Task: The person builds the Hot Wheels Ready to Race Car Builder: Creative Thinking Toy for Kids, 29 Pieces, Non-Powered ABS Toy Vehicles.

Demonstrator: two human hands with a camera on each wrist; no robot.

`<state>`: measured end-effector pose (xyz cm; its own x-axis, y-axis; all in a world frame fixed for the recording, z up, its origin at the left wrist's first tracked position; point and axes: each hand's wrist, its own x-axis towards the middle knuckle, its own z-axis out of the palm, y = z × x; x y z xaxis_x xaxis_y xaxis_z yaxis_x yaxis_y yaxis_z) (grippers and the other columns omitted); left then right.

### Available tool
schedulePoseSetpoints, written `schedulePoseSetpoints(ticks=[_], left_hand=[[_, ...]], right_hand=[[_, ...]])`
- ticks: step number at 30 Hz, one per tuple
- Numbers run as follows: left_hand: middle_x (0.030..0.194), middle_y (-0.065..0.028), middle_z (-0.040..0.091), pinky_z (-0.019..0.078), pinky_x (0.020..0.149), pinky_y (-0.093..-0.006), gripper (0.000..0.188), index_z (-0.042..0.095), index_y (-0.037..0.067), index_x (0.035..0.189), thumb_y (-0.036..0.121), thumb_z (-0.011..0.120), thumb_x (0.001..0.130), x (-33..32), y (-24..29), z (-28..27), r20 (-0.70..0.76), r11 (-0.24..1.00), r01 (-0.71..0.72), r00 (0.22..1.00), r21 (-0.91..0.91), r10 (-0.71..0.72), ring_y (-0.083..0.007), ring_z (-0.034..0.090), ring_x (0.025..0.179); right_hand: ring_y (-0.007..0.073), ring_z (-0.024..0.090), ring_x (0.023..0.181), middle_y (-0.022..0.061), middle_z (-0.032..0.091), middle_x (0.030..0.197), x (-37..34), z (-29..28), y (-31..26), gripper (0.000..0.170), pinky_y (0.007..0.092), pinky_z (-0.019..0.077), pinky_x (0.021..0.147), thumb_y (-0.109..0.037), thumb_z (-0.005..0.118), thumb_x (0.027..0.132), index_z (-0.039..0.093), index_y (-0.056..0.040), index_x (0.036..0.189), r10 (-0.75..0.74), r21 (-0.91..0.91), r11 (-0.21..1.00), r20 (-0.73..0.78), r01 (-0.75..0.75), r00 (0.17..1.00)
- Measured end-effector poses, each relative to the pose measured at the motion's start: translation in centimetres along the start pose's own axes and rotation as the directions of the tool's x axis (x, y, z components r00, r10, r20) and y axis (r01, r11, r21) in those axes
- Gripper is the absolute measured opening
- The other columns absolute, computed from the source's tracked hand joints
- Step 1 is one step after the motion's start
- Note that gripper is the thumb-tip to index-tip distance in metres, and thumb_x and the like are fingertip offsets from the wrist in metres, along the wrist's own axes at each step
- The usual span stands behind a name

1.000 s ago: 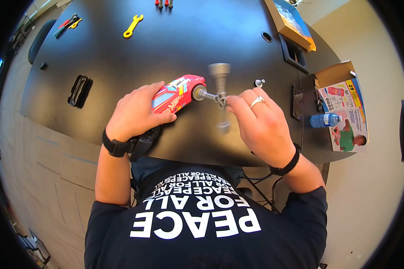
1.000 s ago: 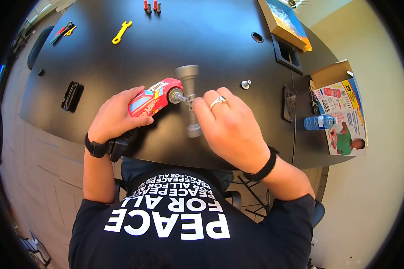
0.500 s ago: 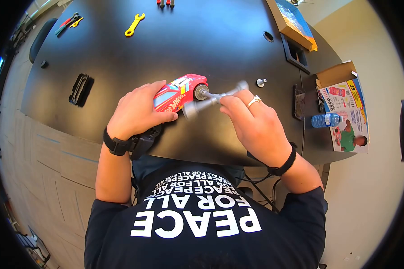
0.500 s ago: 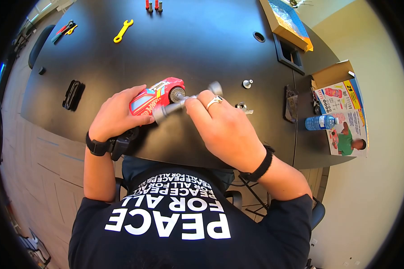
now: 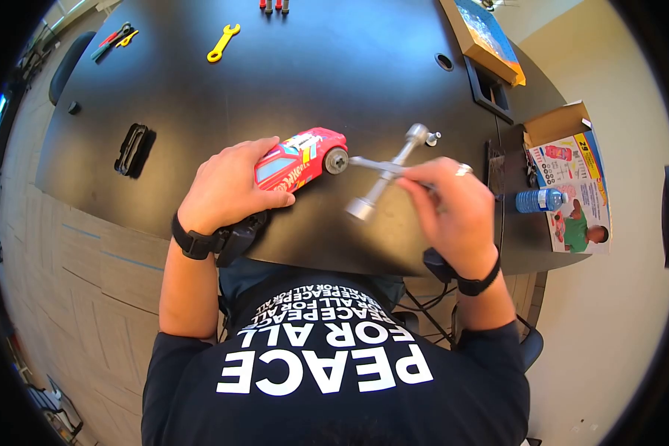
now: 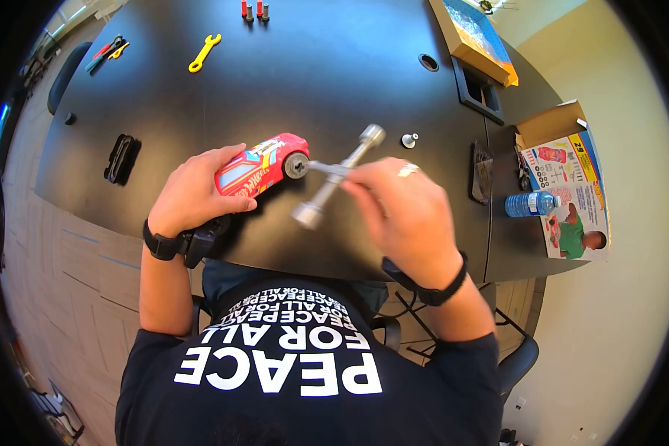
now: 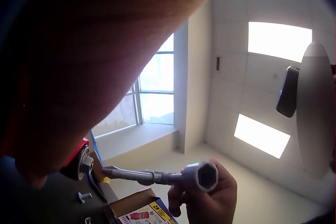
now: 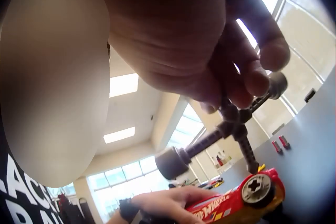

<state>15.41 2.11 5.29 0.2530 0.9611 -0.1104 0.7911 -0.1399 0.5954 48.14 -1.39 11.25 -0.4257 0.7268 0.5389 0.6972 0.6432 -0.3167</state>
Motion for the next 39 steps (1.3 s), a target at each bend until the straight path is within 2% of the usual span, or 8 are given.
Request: schedulePoseSetpoints(ticks=[5, 11, 19, 21, 25, 27, 33, 39], left_hand=[[0.144, -0.0193, 0.075, 0.0559, 0.111, -0.0469, 0.099, 0.067, 0.009, 0.158, 0.041, 0.102, 0.071, -0.7, 1.1, 0.2, 0.030, 0.996, -0.080, 0.996, 0.032, 0.079, -0.0428, 0.071, 0.130], [0.150, -0.0047, 0.068, 0.0495, 0.107, -0.0505, 0.100, 0.065, 0.017, 0.158, 0.023, 0.105, 0.067, -1.5, 1.5, 2.6, -0.020, 0.919, -0.246, 0.964, 0.307, 0.265, -0.0296, 0.067, 0.132], [0.164, -0.0055, 0.062, 0.0363, 0.130, -0.0654, 0.107, 0.061, 0.022, 0.162, 0.010, 0.102, 0.064, -0.3, -0.5, 4.3, -0.085, 0.821, -0.311, 0.914, 0.479, 0.396, -0.0316, 0.057, 0.152], [0.168, -0.0053, 0.059, 0.0306, 0.133, -0.0705, 0.108, 0.061, 0.024, 0.163, 0.010, 0.102, 0.064, -0.2, -0.6, 3.8, -0.062, 0.802, -0.322, 0.912, 0.503, 0.405, -0.0319, 0.053, 0.156], [0.178, -0.0053, 0.049, 0.0218, 0.135, -0.0779, 0.114, 0.058, 0.027, 0.166, 0.013, 0.103, 0.063, 0.1, -1.2, 4.8, -0.125, 0.581, -0.238, 0.847, 0.778, 0.516, -0.0330, 0.043, 0.165], [0.181, -0.0054, 0.044, 0.0209, 0.136, -0.0778, 0.119, 0.056, 0.027, 0.168, 0.016, 0.105, 0.060, -0.9, 0.4, 4.7, -0.083, 0.690, -0.287, 0.889, 0.665, 0.450, -0.0338, 0.041, 0.166], [0.170, -0.0034, 0.054, 0.0359, 0.129, -0.0727, 0.120, 0.057, 0.026, 0.166, 0.014, 0.106, 0.058, 0.9, 0.8, 4.7, 0.045, 0.758, -0.345, 0.921, 0.553, 0.387, -0.0333, 0.051, 0.154], [0.163, -0.0010, 0.058, 0.0414, 0.125, -0.0700, 0.109, 0.060, 0.021, 0.157, 0.010, 0.105, 0.059, 2.9, 0.9, 4.4, 0.082, 0.707, -0.401, 0.894, 0.582, 0.440, -0.0315, 0.056, 0.148]], right_hand=[[0.0103, 0.074, 0.085, 0.0053, 0.079, 0.098, -8.0, -2.6, 7.2, 0.008, 0.0256, 0.0592, 0.069, -0.002, 0.080, 0.105, 0.073, 0.0006, 0.109, 0.680, 0.358, 0.704, -0.092, -0.613, 0.727], [0.0088, 0.071, 0.080, 0.0090, 0.081, 0.098, -17.9, -2.7, 14.7, 0.013, 0.0242, 0.0550, 0.067, -0.007, 0.079, 0.108, 0.070, 0.0005, 0.113, 0.904, 0.602, 0.391, -0.108, -0.696, 0.414], [0.0058, 0.066, 0.073, 0.0055, 0.082, 0.096, -20.7, -0.3, 17.2, 0.014, 0.0247, 0.0527, 0.067, -0.009, 0.083, 0.105, 0.072, -0.0036, 0.110, 0.891, 0.481, 0.437, -0.117, -0.760, 0.438], [0.0132, 0.071, 0.076, 0.0065, 0.082, 0.092, -21.1, 0.5, 17.9, 0.015, 0.0310, 0.0559, 0.072, -0.010, 0.085, 0.102, 0.073, -0.0021, 0.107, 0.790, 0.238, 0.610, -0.253, -0.756, 0.558], [0.0261, 0.077, 0.094, 0.0103, 0.083, 0.101, -18.8, 0.1, 16.1, 0.018, 0.0396, 0.0584, 0.087, -0.010, 0.088, 0.097, 0.075, -0.0012, 0.106, 0.801, 0.007, 0.576, -0.208, -0.818, 0.562], [0.0355, 0.074, 0.114, 0.0134, 0.083, 0.116, -17.6, 0.4, 15.3, 0.021, 0.0438, 0.0558, 0.101, -0.011, 0.089, 0.094, 0.076, -0.0026, 0.109, 0.535, -0.262, 0.751, -0.296, -0.606, 0.791], [0.0410, 0.068, 0.130, 0.0141, 0.077, 0.138, -11.2, 4.2, 12.2, 0.053, 0.0489, 0.0534, 0.112, 0.003, 0.090, 0.080, 0.079, -0.0098, 0.130, 0.415, -0.098, 0.903, -0.061, -0.419, 0.908], [0.0379, 0.069, 0.113, 0.0095, 0.077, 0.120, -10.0, 6.2, 14.7, 0.039, 0.0491, 0.0578, 0.099, 0.008, 0.085, 0.083, 0.081, -0.0067, 0.118, 0.451, -0.083, 0.892, 0.102, -0.444, 0.887]])
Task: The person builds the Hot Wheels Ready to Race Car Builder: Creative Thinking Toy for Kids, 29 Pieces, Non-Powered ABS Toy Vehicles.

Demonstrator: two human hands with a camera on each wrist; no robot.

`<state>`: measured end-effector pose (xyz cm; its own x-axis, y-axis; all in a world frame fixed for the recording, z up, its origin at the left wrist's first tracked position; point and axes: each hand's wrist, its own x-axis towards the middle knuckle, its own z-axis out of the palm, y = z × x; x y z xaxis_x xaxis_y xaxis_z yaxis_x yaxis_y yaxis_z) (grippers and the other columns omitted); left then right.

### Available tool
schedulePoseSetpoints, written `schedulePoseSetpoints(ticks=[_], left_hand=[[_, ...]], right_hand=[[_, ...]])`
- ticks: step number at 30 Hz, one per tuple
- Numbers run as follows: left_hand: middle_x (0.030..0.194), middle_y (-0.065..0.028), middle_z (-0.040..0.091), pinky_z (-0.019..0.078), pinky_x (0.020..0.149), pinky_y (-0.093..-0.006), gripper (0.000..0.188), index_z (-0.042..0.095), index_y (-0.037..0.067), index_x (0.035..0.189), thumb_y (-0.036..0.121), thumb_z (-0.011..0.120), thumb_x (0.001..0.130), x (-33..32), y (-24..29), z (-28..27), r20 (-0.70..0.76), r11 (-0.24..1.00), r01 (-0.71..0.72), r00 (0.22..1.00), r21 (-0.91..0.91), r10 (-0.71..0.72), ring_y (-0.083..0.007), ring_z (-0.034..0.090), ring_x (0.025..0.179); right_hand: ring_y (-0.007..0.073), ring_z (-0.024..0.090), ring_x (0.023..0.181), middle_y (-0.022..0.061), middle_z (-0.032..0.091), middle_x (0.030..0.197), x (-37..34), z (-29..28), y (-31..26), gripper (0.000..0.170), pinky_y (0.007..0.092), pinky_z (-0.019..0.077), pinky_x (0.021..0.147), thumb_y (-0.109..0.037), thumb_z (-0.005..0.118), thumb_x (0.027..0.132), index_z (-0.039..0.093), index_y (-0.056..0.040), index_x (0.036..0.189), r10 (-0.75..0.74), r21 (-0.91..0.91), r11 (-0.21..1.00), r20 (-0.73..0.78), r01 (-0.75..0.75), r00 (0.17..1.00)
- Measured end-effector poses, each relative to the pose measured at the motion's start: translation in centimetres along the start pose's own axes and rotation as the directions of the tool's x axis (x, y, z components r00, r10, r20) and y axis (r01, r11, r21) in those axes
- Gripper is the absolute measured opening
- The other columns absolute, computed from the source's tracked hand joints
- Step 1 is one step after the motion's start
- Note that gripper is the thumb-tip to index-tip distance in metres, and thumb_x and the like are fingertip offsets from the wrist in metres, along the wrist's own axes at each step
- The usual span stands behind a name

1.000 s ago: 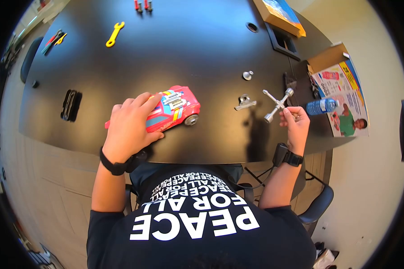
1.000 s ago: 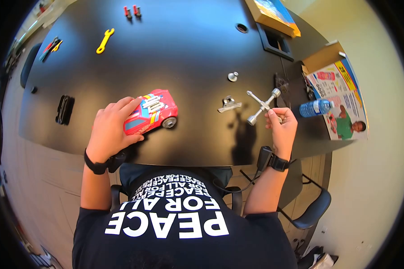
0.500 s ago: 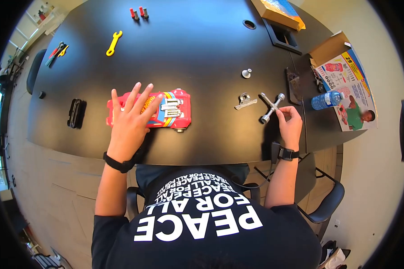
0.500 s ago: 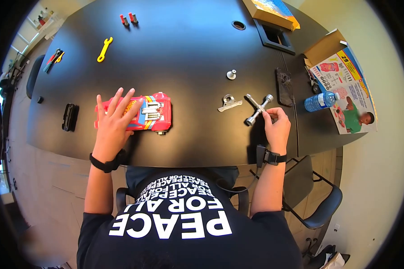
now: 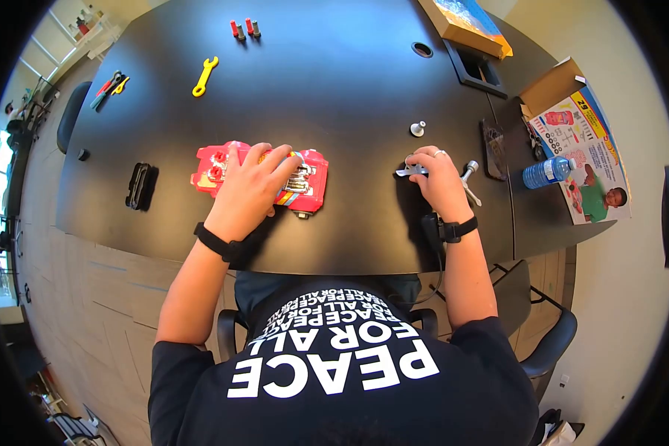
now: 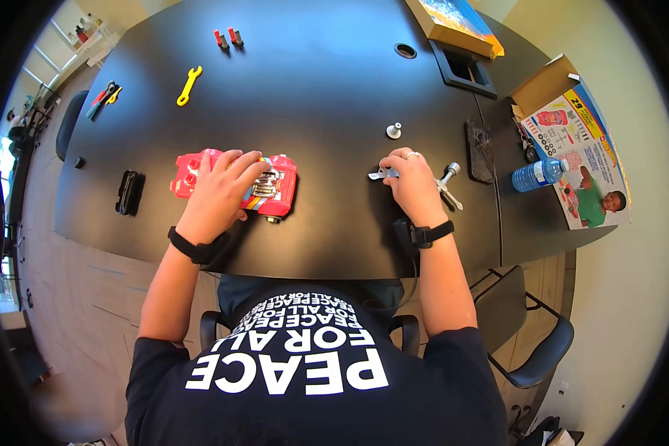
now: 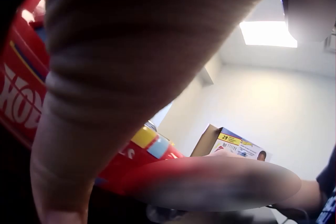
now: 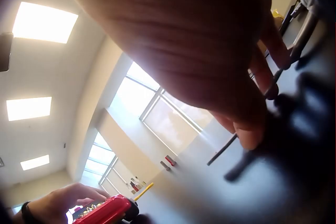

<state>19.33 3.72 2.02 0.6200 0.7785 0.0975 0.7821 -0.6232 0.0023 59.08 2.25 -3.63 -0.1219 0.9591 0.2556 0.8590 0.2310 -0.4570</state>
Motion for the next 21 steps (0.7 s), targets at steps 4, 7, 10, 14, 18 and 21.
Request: schedulePoseSetpoints(ticks=[4, 7, 10, 14, 18, 21], left_hand=[[0.166, -0.0042, 0.057, 0.0415, 0.127, -0.0698, 0.092, 0.060, 0.017, 0.155, 0.007, 0.096, 0.070, -0.3, -0.8, 0.6, -0.066, 0.977, -0.153, 0.984, 0.151, 0.165, -0.0346, 0.051, 0.156], [0.164, -0.0069, 0.063, 0.0404, 0.128, -0.0692, 0.080, 0.063, 0.011, 0.152, 0.005, 0.081, 0.074, -0.6, -0.3, -1.6, -0.110, 0.985, -0.156, 0.983, -0.078, 0.147, -0.0388, 0.052, 0.157], [0.158, -0.0156, 0.069, 0.0455, 0.127, -0.0600, 0.077, 0.064, 0.005, 0.153, 0.006, 0.073, 0.076, -0.7, -0.1, -2.5, -0.218, 0.941, -0.184, 0.968, -0.284, 0.123, -0.0417, 0.060, 0.150], [0.146, -0.0225, 0.072, 0.0520, 0.118, -0.0399, 0.074, 0.061, 0.002, 0.154, 0.006, 0.066, 0.080, -0.6, 0.4, -2.5, -0.234, 0.572, -0.138, 0.968, -0.808, -0.096, -0.0339, 0.074, 0.132], [0.140, -0.0095, 0.071, 0.0509, 0.118, -0.0391, 0.070, 0.056, -0.003, 0.156, 0.002, 0.064, 0.086, -0.4, 2.3, -2.1, -0.238, 0.069, -0.229, 0.951, -0.971, -0.196, -0.0184, 0.067, 0.130], [0.137, -0.0084, 0.074, 0.0547, 0.114, -0.0392, 0.053, 0.061, -0.001, 0.150, 0.010, 0.077, 0.101, -0.3, 2.8, -0.6, -0.067, -0.169, -0.098, 0.982, -0.981, -0.177, -0.0157, 0.069, 0.127]], right_hand=[[0.0386, 0.073, 0.101, 0.0127, 0.077, 0.115, 0.2, 0.3, -1.1, 0.024, 0.0451, 0.0607, 0.092, 0.006, 0.077, 0.094, 0.081, -0.0031, 0.116, -0.053, 0.138, 0.989, -0.061, 0.061, 0.997], [0.0244, 0.076, 0.091, 0.0115, 0.079, 0.108, -0.6, 0.5, -4.6, 0.019, 0.0353, 0.0604, 0.085, 0.005, 0.076, 0.101, 0.080, 0.0003, 0.119, 0.050, 0.637, 0.771, -0.036, -0.016, 0.998], [0.0165, 0.075, 0.092, 0.0093, 0.080, 0.105, -1.1, -1.1, -10.3, 0.019, 0.0321, 0.0593, 0.084, 0.004, 0.079, 0.101, 0.081, 0.0008, 0.120, 0.115, 0.906, 0.420, 0.006, -0.054, 0.993], [0.0151, 0.074, 0.092, 0.0089, 0.079, 0.112, 0.6, -3.9, -13.0, 0.021, 0.0300, 0.0584, 0.083, 0.004, 0.084, 0.097, 0.083, -0.0001, 0.118, -0.183, 0.797, 0.546, -0.188, 0.259, 0.965], [0.0168, 0.071, 0.089, 0.0064, 0.077, 0.102, 2.9, -5.3, -16.2, 0.017, 0.0315, 0.0570, 0.079, 0.003, 0.088, 0.093, 0.085, -0.0029, 0.109, -0.224, 0.688, 0.617, -0.312, 0.382, 0.923], [0.0191, 0.069, 0.088, 0.0062, 0.074, 0.101, 4.2, -5.3, -16.6, 0.016, 0.0319, 0.0559, 0.077, 0.000, 0.091, 0.089, 0.083, -0.0028, 0.103, -0.244, 0.618, 0.679, -0.318, 0.396, 0.916]])
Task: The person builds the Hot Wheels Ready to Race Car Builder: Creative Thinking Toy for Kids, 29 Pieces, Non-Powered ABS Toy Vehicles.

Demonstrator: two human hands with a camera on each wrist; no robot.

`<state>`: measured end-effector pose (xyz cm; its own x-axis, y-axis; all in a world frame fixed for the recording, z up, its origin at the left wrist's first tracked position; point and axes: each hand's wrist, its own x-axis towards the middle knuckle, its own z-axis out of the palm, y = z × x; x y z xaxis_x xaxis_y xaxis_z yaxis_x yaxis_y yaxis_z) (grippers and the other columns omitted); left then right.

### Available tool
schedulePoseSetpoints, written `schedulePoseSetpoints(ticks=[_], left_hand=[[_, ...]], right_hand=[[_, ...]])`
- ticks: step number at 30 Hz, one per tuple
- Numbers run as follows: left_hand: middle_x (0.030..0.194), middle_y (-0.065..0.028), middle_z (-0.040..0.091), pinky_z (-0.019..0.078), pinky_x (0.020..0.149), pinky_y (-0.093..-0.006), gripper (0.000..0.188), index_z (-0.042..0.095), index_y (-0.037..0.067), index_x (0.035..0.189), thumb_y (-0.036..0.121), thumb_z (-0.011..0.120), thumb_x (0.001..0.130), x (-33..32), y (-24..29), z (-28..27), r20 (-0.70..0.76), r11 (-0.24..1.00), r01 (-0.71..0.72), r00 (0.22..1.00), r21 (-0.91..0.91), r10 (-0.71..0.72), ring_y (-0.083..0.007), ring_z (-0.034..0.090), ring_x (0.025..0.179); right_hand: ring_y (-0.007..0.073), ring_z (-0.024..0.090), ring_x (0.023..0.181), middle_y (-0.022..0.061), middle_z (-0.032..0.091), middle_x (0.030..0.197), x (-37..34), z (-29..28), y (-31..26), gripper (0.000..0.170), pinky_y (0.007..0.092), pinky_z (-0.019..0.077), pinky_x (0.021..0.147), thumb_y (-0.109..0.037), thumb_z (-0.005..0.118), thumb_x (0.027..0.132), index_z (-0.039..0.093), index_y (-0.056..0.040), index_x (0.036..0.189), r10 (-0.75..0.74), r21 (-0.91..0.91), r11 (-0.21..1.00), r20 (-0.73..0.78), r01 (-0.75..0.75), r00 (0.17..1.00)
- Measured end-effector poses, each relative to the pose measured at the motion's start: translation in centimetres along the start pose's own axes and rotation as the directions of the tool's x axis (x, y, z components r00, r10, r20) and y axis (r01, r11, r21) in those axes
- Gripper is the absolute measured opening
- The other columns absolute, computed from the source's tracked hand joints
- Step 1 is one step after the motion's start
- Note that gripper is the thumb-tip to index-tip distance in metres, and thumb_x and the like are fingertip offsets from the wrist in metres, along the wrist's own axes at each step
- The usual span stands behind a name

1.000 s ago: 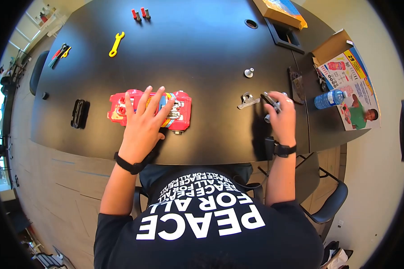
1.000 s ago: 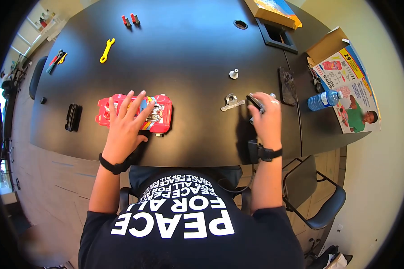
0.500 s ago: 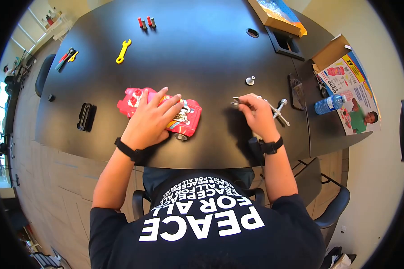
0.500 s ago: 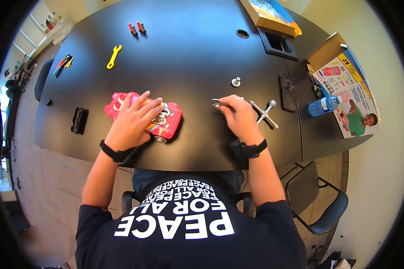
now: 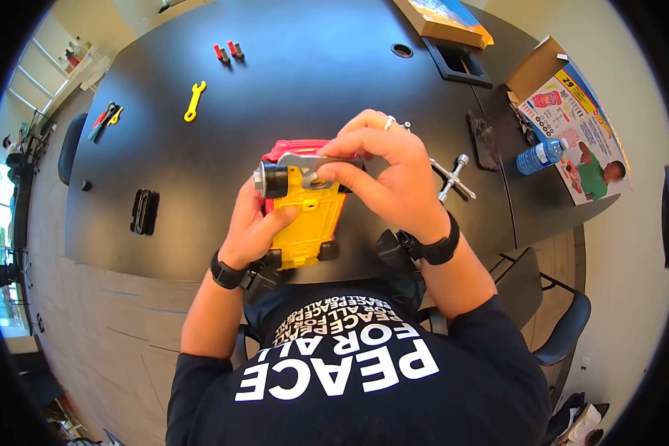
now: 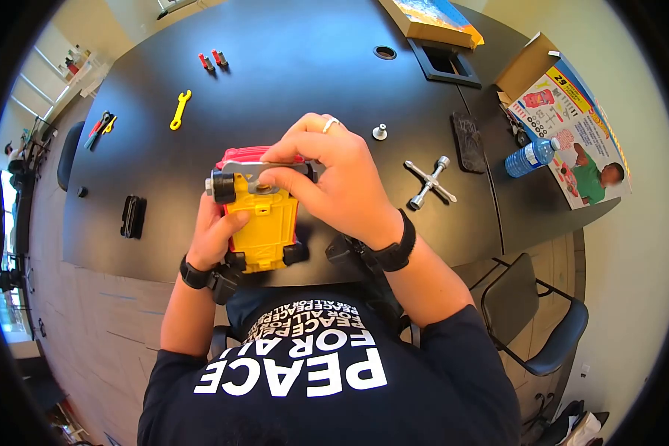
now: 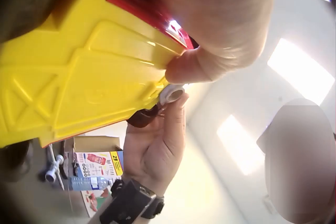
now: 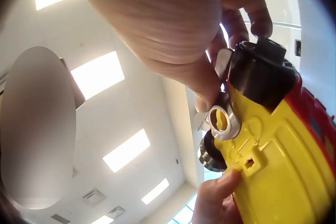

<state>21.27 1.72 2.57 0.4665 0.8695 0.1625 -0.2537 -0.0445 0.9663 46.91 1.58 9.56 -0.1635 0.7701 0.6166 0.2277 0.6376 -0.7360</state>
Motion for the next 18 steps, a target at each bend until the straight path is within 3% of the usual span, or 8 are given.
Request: schedulePoseSetpoints(ticks=[3, 4, 8, 10, 11, 12, 15, 18], left_hand=[[0.132, -0.0072, 0.077, 0.0590, 0.107, -0.0372, 0.052, 0.065, -0.001, 0.147, 0.020, 0.085, 0.103, -0.2, -0.2, 1.7, -0.058, 0.995, 0.102, 0.993, -0.022, -0.103, -0.0147, 0.073, 0.121], [0.125, -0.0064, 0.079, 0.0619, 0.100, -0.0348, 0.051, 0.068, 0.000, 0.143, 0.026, 0.088, 0.104, -0.2, -0.4, 2.3, -0.078, 0.998, 0.048, 0.996, -0.035, -0.050, -0.0142, 0.076, 0.112], [0.124, -0.0074, 0.081, 0.0632, 0.098, -0.0343, 0.045, 0.069, -0.001, 0.142, 0.021, 0.085, 0.106, -0.4, -0.5, 3.1, -0.124, 0.985, 0.106, 0.985, -0.133, -0.123, -0.0145, 0.078, 0.109], [0.123, -0.0085, 0.081, 0.0643, 0.096, -0.0348, 0.041, 0.069, -0.001, 0.142, 0.016, 0.082, 0.107, -0.8, -0.5, 3.1, -0.154, 0.984, 0.122, 0.978, -0.129, -0.141, -0.0157, 0.079, 0.106], [0.123, -0.0085, 0.081, 0.0643, 0.096, -0.0348, 0.041, 0.069, -0.001, 0.142, 0.016, 0.082, 0.107, -1.0, -0.5, 3.2, -0.155, 0.984, 0.119, 0.978, -0.132, -0.139, -0.0157, 0.079, 0.106], [0.123, -0.0092, 0.081, 0.0651, 0.095, -0.0357, 0.040, 0.069, -0.002, 0.142, 0.014, 0.081, 0.107, -1.3, -0.4, 3.2, -0.194, 0.979, 0.091, 0.973, -0.183, -0.126, -0.0166, 0.080, 0.105], [0.122, -0.0109, 0.082, 0.0669, 0.094, -0.0380, 0.038, 0.068, -0.002, 0.142, 0.011, 0.078, 0.108, -2.1, 0.3, 3.2, -0.242, 0.968, 0.021, 0.967, -0.251, -0.084, -0.0194, 0.082, 0.104], [0.122, -0.0115, 0.082, 0.0672, 0.093, -0.0382, 0.040, 0.068, -0.002, 0.143, 0.014, 0.079, 0.108, -2.7, -0.6, 2.5, -0.268, 0.960, 0.040, 0.956, -0.277, -0.117, -0.0202, 0.082, 0.105]], right_hand=[[0.0200, 0.070, 0.087, 0.0061, 0.074, 0.100, 0.3, 0.3, -0.2, 0.014, 0.0321, 0.0554, 0.075, -0.003, 0.091, 0.089, 0.081, -0.0027, 0.100, 0.027, -0.098, 0.995, 0.027, -0.024, 0.999], [0.0202, 0.070, 0.086, 0.0059, 0.074, 0.098, 0.3, 0.4, -0.3, 0.013, 0.0321, 0.0550, 0.074, -0.004, 0.091, 0.090, 0.080, -0.0031, 0.098, 0.046, -0.161, 0.986, 0.025, -0.041, 0.999], [0.0186, 0.071, 0.086, 0.0044, 0.074, 0.094, -0.2, 1.0, 0.6, 0.009, 0.0316, 0.0543, 0.071, -0.007, 0.088, 0.095, 0.080, -0.0050, 0.098, 0.052, -0.135, 0.990, 0.051, -0.044, 0.997], [0.0169, 0.071, 0.084, 0.0036, 0.075, 0.093, -0.2, 0.7, 2.4, 0.005, 0.0308, 0.0542, 0.069, -0.010, 0.086, 0.099, 0.082, -0.0066, 0.100, 0.044, -0.126, 0.990, -0.123, -0.060, 0.991], [0.0159, 0.071, 0.083, 0.0037, 0.076, 0.094, -0.4, 0.1, 4.3, 0.005, 0.0319, 0.0551, 0.071, -0.011, 0.084, 0.102, 0.082, -0.0069, 0.100, 0.134, -0.066, 0.986, -0.219, -0.152, 0.966], [0.0176, 0.070, 0.081, 0.0057, 0.076, 0.096, -0.5, -0.9, 6.4, 0.005, 0.0339, 0.0558, 0.072, -0.011, 0.084, 0.101, 0.082, -0.0069, 0.103, 0.120, -0.174, 0.968, -0.316, -0.182, 0.941], [0.0242, 0.071, 0.091, 0.0114, 0.073, 0.106, -2.3, -5.3, 12.0, 0.037, 0.0414, 0.0590, 0.082, -0.019, 0.093, 0.093, 0.076, -0.0038, 0.123, 0.201, -0.534, 0.719, -0.454, -0.446, 0.868], [0.0270, 0.075, 0.103, 0.0138, 0.077, 0.110, -4.7, -8.2, 19.5, 0.041, 0.0425, 0.0608, 0.091, -0.021, 0.095, 0.091, 0.077, -0.0024, 0.124, 0.237, -0.596, 0.593, -0.513, -0.541, 0.825]])
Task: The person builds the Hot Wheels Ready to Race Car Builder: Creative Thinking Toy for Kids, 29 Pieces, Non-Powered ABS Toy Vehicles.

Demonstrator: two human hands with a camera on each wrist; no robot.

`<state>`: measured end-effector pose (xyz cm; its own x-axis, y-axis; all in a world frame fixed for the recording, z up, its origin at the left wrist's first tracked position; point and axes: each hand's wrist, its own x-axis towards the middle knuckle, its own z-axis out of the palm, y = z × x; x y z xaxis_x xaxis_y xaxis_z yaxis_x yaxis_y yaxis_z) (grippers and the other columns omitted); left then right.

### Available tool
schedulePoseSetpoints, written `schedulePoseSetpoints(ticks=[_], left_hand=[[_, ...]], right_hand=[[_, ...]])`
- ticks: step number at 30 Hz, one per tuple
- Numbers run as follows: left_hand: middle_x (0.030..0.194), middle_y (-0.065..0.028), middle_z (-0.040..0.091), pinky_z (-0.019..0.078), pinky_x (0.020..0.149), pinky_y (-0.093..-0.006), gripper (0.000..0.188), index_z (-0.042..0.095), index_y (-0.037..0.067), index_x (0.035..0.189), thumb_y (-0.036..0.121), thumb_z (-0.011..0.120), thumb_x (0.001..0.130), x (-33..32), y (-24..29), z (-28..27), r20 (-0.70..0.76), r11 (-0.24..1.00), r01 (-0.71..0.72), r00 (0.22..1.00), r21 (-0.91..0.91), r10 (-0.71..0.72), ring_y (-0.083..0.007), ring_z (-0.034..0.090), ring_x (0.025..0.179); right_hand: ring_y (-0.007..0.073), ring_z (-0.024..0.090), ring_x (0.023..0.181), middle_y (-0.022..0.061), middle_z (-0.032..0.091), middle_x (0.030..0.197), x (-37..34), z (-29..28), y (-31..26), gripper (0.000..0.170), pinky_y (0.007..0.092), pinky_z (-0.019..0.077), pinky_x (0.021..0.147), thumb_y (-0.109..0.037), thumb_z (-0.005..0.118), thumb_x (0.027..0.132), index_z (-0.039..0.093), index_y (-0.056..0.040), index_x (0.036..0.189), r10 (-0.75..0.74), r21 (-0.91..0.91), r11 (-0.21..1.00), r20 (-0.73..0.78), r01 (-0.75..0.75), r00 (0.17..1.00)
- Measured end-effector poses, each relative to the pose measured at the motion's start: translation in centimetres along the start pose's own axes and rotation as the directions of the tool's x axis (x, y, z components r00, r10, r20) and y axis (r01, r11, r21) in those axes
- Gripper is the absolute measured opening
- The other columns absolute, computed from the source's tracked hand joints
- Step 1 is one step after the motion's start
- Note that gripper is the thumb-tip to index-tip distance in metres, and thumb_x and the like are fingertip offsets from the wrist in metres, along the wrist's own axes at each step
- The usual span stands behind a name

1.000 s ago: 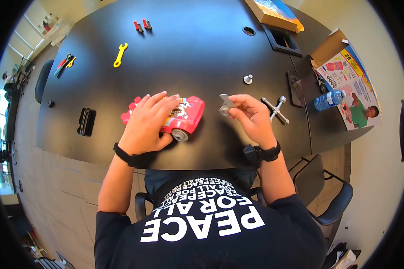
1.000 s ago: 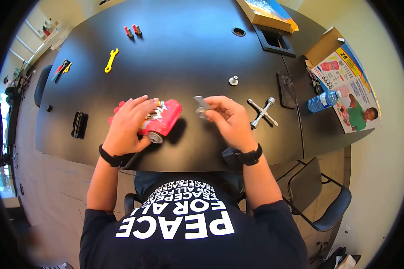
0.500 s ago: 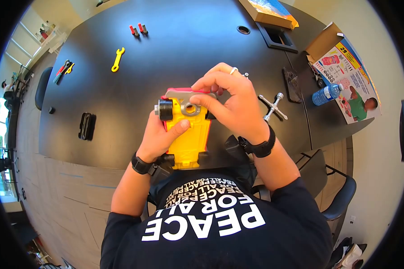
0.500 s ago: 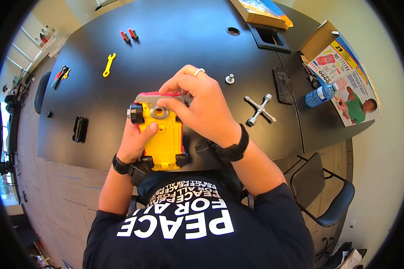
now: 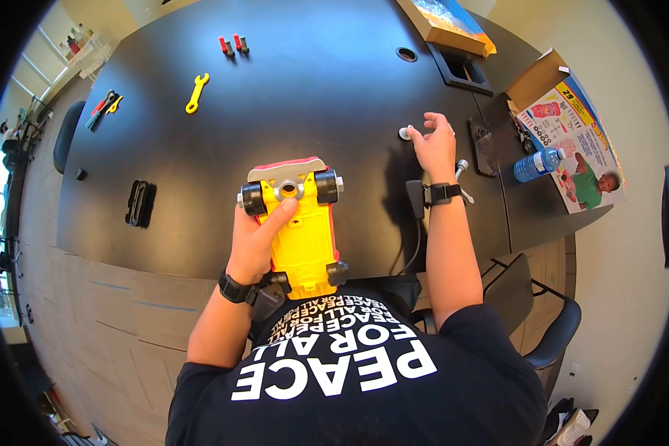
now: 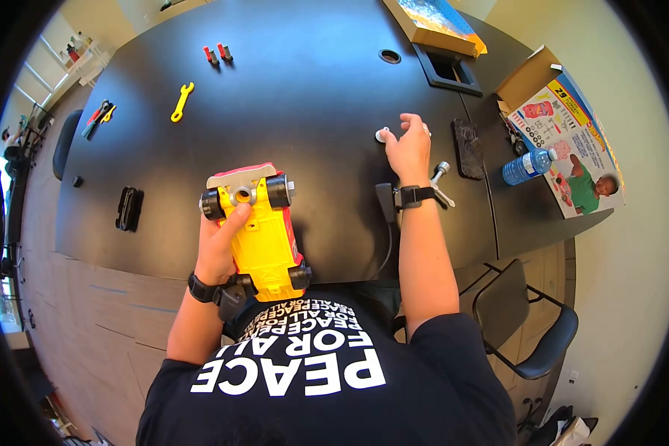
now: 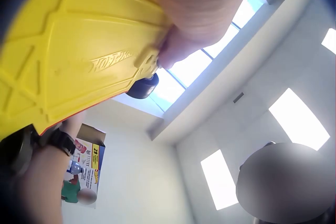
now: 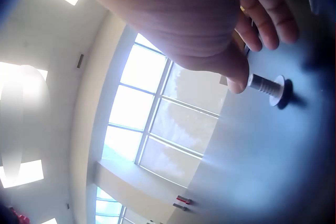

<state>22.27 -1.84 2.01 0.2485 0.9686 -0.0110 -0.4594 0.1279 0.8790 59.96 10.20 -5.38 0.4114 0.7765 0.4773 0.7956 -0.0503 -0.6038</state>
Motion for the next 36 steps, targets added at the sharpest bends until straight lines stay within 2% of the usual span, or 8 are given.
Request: schedulePoseSetpoints(ticks=[5, 9, 11, 21, 26, 28, 34, 36], left_hand=[[0.121, -0.0118, 0.083, 0.0672, 0.092, -0.0377, 0.040, 0.069, -0.002, 0.142, 0.016, 0.080, 0.108, -0.4, -0.4, 0.0, -0.028, 1.000, -0.002, 1.000, 0.005, 0.002, -0.0200, 0.083, 0.104], [0.120, -0.0118, 0.083, 0.0673, 0.091, -0.0372, 0.038, 0.071, -0.004, 0.140, 0.015, 0.080, 0.109, 0.0, 0.1, 0.1, -0.050, 1.000, 0.004, 0.999, -0.015, -0.004, -0.0197, 0.083, 0.103], [0.120, -0.0119, 0.083, 0.0674, 0.091, -0.0372, 0.038, 0.071, -0.004, 0.140, 0.016, 0.080, 0.109, 0.3, -0.2, -0.2, -0.096, 1.000, -0.012, 0.995, -0.025, 0.009, -0.0197, 0.083, 0.103], [0.120, -0.0100, 0.083, 0.0657, 0.093, -0.0352, 0.038, 0.071, -0.003, 0.141, 0.018, 0.079, 0.110, 0.4, -1.0, 0.3, -0.071, 1.000, 0.016, 0.997, 0.015, -0.014, -0.0177, 0.081, 0.105], [0.118, -0.0088, 0.083, 0.0643, 0.091, -0.0337, 0.034, 0.074, -0.002, 0.136, 0.018, 0.080, 0.109, -0.1, -1.1, 0.6, -0.081, 0.996, -0.004, 0.997, 0.085, 0.011, -0.0146, 0.080, 0.101], [0.117, -0.0082, 0.083, 0.0642, 0.091, -0.0335, 0.032, 0.075, -0.002, 0.134, 0.017, 0.080, 0.109, -0.3, -1.2, 0.2, -0.073, 0.992, -0.003, 0.997, 0.127, 0.012, -0.0143, 0.080, 0.100], [0.114, -0.0078, 0.084, 0.0637, 0.089, -0.0322, 0.029, 0.076, -0.002, 0.130, 0.016, 0.081, 0.108, -0.4, -1.1, 0.6, -0.039, 0.963, -0.046, 0.998, 0.267, 0.059, -0.0138, 0.080, 0.099], [0.114, -0.0080, 0.084, 0.0638, 0.088, -0.0321, 0.028, 0.076, -0.002, 0.129, 0.015, 0.081, 0.107, -0.6, -1.2, 0.6, -0.030, 0.949, -0.049, 0.998, 0.311, 0.061, -0.0140, 0.080, 0.099]], right_hand=[[0.0251, 0.080, 0.106, 0.0173, 0.081, 0.121, 1.7, -1.3, -2.9, 0.044, 0.0381, 0.0673, 0.078, -0.020, 0.093, 0.094, 0.078, 0.0015, 0.129, 0.391, 0.060, 0.885, 0.444, -0.462, 0.806], [0.0183, 0.079, 0.102, 0.0126, 0.080, 0.120, 0.6, 0.0, -2.9, 0.033, 0.0351, 0.0683, 0.069, -0.013, 0.086, 0.101, 0.079, 0.0023, 0.129, 0.249, 0.418, 0.785, 0.464, -0.458, 0.850], [0.0158, 0.077, 0.105, 0.0084, 0.078, 0.118, -1.3, -2.8, -8.0, 0.027, 0.0332, 0.0699, 0.075, -0.006, 0.077, 0.107, 0.079, 0.0021, 0.132, 0.046, 0.728, 0.479, 0.537, -0.491, 0.842], [0.0164, 0.073, 0.109, 0.0122, 0.068, 0.130, -7.3, -10.3, -19.9, 0.052, 0.0301, 0.0651, 0.089, 0.019, 0.061, 0.102, 0.073, -0.0002, 0.149, -0.574, 0.783, 0.606, 0.550, -0.137, 0.606], [0.0105, 0.070, 0.090, 0.0073, 0.074, 0.120, -7.7, -10.2, -20.8, 0.032, 0.0265, 0.0591, 0.079, 0.006, 0.072, 0.107, 0.071, 0.0035, 0.140, -0.515, 0.794, 0.501, 0.593, -0.343, 0.619], [0.0085, 0.068, 0.078, 0.0038, 0.077, 0.096, -7.4, -10.3, -20.5, 0.015, 0.0258, 0.0549, 0.069, -0.003, 0.079, 0.107, 0.073, 0.0027, 0.120, -0.459, 0.645, 0.755, 0.646, -0.116, 0.610], [0.0326, 0.068, 0.063, 0.0172, 0.072, 0.075, -7.2, -10.3, -22.0, 0.030, 0.0399, 0.0541, 0.063, -0.022, 0.089, 0.098, 0.070, 0.0008, 0.091, -0.475, 0.505, 0.851, 0.620, 0.145, 0.624], [0.0242, 0.063, 0.059, 0.0125, 0.067, 0.068, -7.5, -9.3, -21.8, 0.032, 0.0355, 0.0498, 0.060, -0.021, 0.092, 0.097, 0.069, -0.0007, 0.088, -0.482, 0.485, 0.850, 0.557, 0.206, 0.676]])
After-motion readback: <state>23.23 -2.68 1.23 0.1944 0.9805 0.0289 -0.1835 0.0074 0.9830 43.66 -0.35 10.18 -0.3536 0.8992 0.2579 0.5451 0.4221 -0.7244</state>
